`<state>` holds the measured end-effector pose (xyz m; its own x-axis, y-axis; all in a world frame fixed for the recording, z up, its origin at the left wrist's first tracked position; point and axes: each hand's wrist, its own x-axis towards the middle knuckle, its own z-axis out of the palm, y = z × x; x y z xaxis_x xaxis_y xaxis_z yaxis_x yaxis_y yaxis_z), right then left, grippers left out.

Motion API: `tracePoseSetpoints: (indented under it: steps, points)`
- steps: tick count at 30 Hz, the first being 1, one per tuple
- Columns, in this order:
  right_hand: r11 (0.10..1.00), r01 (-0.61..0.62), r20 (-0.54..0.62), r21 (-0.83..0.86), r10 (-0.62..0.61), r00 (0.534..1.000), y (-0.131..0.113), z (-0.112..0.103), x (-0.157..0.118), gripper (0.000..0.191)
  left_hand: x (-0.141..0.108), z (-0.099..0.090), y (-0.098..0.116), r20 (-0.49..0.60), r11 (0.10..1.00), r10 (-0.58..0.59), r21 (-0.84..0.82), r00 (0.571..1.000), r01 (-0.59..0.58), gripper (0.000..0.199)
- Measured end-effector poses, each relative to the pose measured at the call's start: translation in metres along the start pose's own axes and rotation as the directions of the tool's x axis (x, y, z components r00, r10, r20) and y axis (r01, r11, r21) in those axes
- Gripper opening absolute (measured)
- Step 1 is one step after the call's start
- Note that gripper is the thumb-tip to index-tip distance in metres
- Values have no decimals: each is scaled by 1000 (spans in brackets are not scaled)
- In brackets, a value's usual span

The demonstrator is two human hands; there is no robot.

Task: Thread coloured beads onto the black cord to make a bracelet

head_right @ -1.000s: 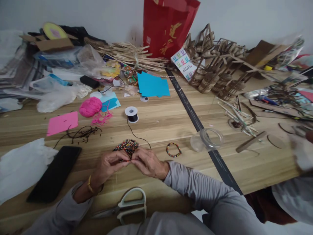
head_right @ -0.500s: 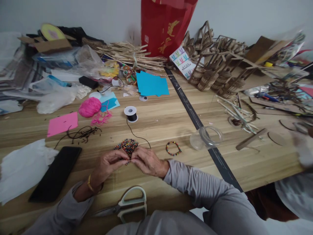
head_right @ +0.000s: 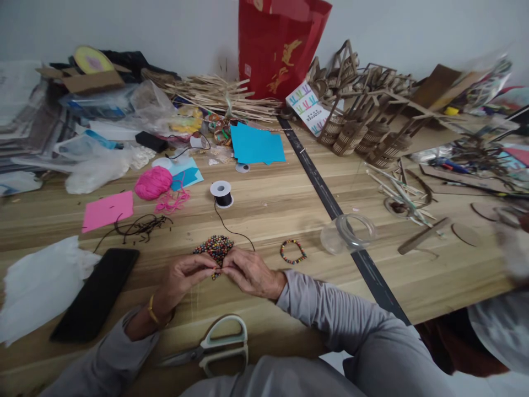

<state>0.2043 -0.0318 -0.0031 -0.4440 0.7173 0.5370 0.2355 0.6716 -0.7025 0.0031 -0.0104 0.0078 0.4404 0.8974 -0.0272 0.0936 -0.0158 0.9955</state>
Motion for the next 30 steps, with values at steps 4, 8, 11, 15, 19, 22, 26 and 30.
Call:
tracePoseSetpoints:
  steps: [4, 8, 11, 15, 19, 22, 26, 30]
  points:
    - [1000, -5, -1, 3, 5, 1000, 1, 0, 0, 13, 0, 0, 0, -14, 1000, -6, 1, 1000, 6, 12]
    - [1000, -17, 12, 2, 17, 1000, 1, 0, -1, 12, -1, 0, -1, -6, 1000, 11, 9, 1000, -11, 11]
    - [1000, -20, 20, -6, 20, 1000, 1, 0, -1, 13, -1, 0, -1, -10, 1000, 16, 13, 1000, -16, 12]
    - [1000, -22, 22, -8, 23, 1000, 1, 0, -2, 13, -1, 0, -2, -6, 1000, 27, 7, 1000, -26, 12]
    - [1000, -20, 18, 1, 20, 1000, 1, 1, -2, 12, -1, 0, -2, 3, 1000, 19, -3, 1000, -19, 11]
    - [1000, -13, 20, 1, 13, 1000, 2, 1, -1, 12, -1, 1, -1, 0, 1000, 10, -14, 1000, -10, 12]
    - [1000, -16, 24, -4, 16, 1000, 1, 1, -1, 13, 0, 2, 1, 19, 999, 9, -40, 1000, -8, 16]
    - [1000, -11, 11, 0, 11, 1000, -1, 0, 0, 14, 0, 2, 1, 28, 998, 30, -61, 999, -29, 16]
